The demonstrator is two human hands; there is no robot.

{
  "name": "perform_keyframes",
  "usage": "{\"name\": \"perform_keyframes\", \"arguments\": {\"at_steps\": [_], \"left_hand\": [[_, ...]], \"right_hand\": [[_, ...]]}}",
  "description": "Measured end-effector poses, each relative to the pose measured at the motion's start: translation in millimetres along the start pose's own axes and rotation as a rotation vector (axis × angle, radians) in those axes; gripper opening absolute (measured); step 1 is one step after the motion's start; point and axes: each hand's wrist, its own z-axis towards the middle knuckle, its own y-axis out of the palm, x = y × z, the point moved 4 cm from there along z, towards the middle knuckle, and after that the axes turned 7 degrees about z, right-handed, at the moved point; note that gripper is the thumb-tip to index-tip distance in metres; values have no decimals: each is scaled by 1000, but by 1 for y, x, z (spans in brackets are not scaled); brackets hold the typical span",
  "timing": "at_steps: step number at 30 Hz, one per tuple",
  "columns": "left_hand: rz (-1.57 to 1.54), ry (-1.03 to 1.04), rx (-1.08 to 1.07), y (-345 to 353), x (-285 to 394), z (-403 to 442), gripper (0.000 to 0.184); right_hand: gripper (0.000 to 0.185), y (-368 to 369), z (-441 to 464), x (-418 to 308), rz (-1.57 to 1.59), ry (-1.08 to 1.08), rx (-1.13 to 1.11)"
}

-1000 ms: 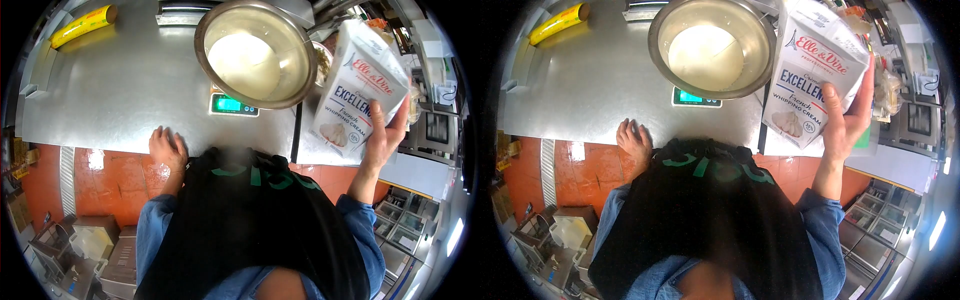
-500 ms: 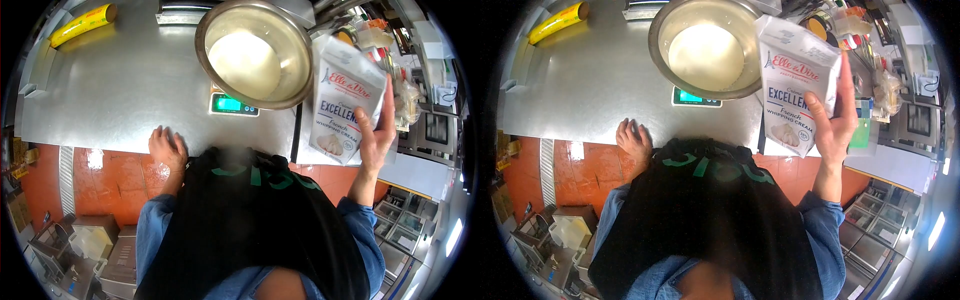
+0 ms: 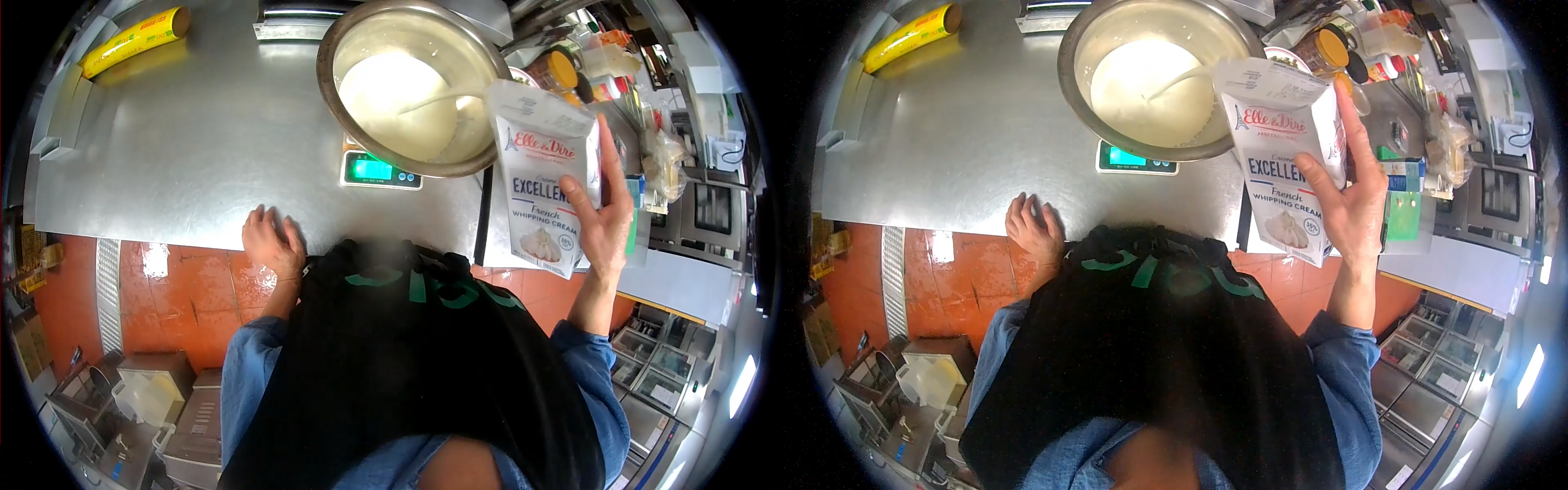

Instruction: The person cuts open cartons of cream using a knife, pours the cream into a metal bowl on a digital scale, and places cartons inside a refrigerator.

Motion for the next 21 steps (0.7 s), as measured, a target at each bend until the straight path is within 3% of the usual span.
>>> {"name": "perform_keyframes", "arguments": {"at_steps": [6,7,12,16,19,21], "left_hand": [[36,35,84,-12,5,1,30],[43,29,96,-12,5,0,30],[29,43,58,-5,-4,-1,29],[27,36,58,-2,-6,-2,29],[50,20,97,-3,-2,-4,29],[52,21,95,-4,-2,-3,30]], "right_hand": [[73,-4,-8,-13,101,-111,247],[65,-4,-10,-16,94,-136,345],[70,-13,-14,-17,115,-187,495],[70,-10,-15,-20,172,-148,502],[58,-9,-15,-20,136,-188,522],[59,-10,-15,-19,119,-196,523]]}}
